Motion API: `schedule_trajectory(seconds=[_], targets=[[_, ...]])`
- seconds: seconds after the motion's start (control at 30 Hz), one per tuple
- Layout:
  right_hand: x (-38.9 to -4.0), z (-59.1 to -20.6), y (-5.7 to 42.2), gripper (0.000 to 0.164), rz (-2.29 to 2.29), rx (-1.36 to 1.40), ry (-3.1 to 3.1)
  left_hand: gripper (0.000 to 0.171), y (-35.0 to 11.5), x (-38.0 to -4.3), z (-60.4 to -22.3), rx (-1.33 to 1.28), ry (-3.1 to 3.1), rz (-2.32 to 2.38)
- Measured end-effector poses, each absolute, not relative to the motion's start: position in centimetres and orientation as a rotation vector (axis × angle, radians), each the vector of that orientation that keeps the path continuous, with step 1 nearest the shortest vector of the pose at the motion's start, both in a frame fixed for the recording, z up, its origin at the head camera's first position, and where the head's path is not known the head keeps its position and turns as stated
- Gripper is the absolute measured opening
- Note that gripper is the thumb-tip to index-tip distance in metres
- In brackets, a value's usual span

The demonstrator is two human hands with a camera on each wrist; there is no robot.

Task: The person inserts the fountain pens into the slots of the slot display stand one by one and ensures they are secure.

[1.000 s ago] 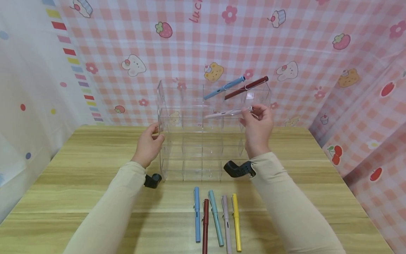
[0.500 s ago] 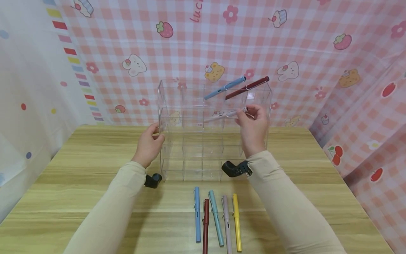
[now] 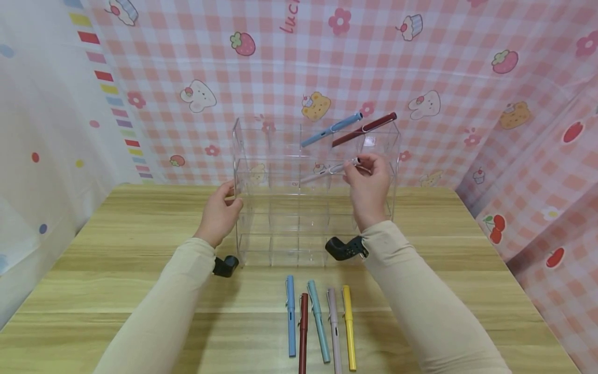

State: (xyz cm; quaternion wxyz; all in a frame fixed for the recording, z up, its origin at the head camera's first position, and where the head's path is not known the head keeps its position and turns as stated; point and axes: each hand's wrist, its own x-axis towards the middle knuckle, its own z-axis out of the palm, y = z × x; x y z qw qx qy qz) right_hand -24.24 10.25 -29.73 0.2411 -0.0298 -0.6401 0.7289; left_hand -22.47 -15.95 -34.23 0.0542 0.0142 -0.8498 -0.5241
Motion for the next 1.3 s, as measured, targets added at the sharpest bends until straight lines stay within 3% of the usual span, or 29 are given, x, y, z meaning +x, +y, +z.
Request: schedule_trajectory(seconds=[0.63,0.87,1.3], targets=[[-23.8,-29.9,10.1,0.024,1.947,-0.048,-1.787,0.051,-16.0,-22.4,-34.2,0.043,-2.584,-1.595],[-23.6,-30.0,10.3,0.034,1.947,-0.018,-1.789,0.052,-16.0,-22.5,-34.3,0.046,-2.582,-1.596],[-20.6,-31.1,13.0,0.029,1.864,0.034,-1.870,0.052,-16.0,-22.4,-34.4,0.037,-2.573,-1.615]])
